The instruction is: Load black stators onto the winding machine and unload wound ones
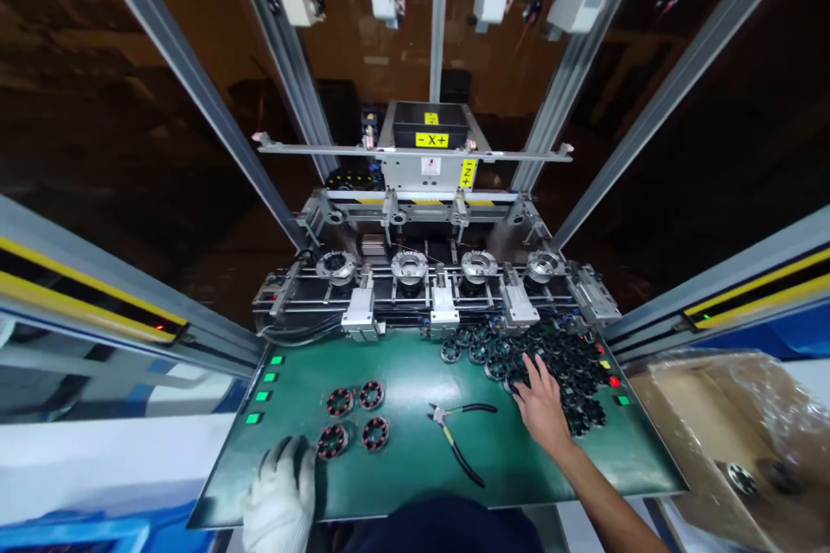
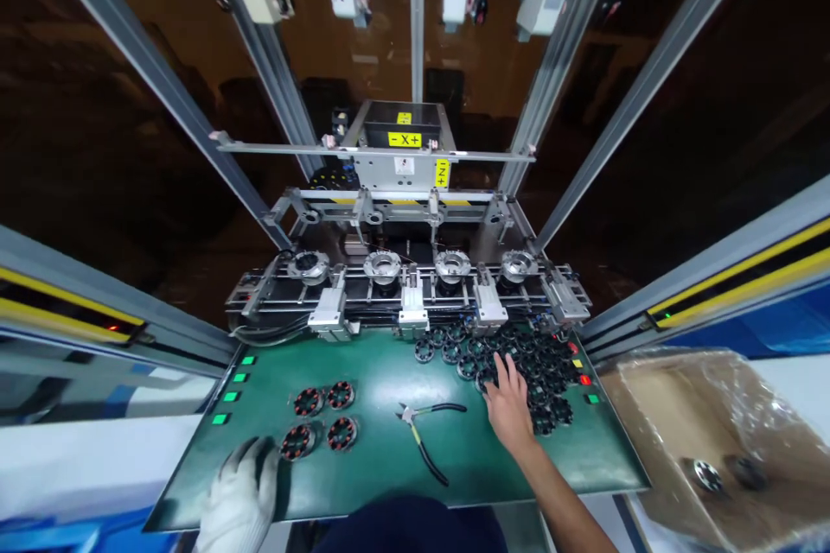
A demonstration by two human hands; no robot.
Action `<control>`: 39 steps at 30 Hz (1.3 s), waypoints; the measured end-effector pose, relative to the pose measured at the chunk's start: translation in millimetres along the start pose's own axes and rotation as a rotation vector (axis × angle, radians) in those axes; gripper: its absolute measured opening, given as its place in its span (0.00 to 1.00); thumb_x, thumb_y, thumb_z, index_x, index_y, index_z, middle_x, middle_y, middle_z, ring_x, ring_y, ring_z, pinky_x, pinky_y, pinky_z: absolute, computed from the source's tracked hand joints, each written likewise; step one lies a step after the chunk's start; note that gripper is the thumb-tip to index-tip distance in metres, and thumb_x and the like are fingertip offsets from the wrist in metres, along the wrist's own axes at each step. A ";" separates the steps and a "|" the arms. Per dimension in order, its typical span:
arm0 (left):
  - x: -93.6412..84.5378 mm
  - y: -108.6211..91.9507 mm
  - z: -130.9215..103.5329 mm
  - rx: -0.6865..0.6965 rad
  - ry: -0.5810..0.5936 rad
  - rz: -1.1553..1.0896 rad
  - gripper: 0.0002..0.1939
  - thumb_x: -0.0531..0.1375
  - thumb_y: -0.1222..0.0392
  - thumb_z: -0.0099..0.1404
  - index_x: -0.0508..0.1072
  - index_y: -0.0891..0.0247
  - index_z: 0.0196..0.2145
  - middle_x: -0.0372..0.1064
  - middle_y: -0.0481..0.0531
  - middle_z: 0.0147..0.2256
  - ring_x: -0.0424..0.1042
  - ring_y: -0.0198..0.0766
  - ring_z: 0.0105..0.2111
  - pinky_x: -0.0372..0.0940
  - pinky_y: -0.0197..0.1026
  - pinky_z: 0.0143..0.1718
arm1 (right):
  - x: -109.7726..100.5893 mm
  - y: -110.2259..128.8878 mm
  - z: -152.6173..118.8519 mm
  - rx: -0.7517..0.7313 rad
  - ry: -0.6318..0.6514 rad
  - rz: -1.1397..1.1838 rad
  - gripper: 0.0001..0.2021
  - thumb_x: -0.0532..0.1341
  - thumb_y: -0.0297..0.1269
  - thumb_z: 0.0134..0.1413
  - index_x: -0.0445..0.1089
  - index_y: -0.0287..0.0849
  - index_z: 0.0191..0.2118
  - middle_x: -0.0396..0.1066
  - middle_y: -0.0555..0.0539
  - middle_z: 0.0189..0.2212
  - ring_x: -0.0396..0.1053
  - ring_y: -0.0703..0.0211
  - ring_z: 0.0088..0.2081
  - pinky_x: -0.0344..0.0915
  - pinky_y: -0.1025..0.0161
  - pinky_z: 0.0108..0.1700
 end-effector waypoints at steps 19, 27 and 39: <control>-7.9 -0.3 -0.7 0.020 -0.126 0.072 0.20 0.48 0.53 0.80 0.76 0.67 0.49 0.72 0.56 0.50 0.69 0.46 0.49 0.67 0.47 0.45 | 10.4 106.7 332.5 -0.328 0.079 0.601 0.10 0.65 0.25 0.59 0.81 0.27 0.44 0.70 0.32 0.59 0.75 0.40 0.57 0.73 0.49 0.61; 0.1 5.6 -3.7 -0.048 -0.031 -0.032 0.20 0.49 0.51 0.80 0.73 0.68 0.51 0.70 0.59 0.51 0.67 0.49 0.52 0.67 0.52 0.50 | 47.6 117.3 343.5 -0.295 0.385 0.431 0.12 0.63 0.27 0.63 0.81 0.30 0.49 0.67 0.35 0.64 0.71 0.42 0.60 0.67 0.47 0.65; -4.5 0.8 0.8 -0.063 0.018 -0.006 0.21 0.49 0.51 0.80 0.76 0.69 0.50 0.72 0.59 0.51 0.67 0.49 0.52 0.65 0.49 0.49 | 37.3 137.1 349.7 -0.329 0.634 0.179 0.14 0.63 0.28 0.65 0.79 0.31 0.52 0.61 0.37 0.68 0.59 0.35 0.69 0.63 0.40 0.67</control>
Point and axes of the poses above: each hand's wrist, its own z-axis towards the middle knuckle, its own x-axis out of the palm, y = z × x, the point moved 9 cm from there along z, towards the middle knuckle
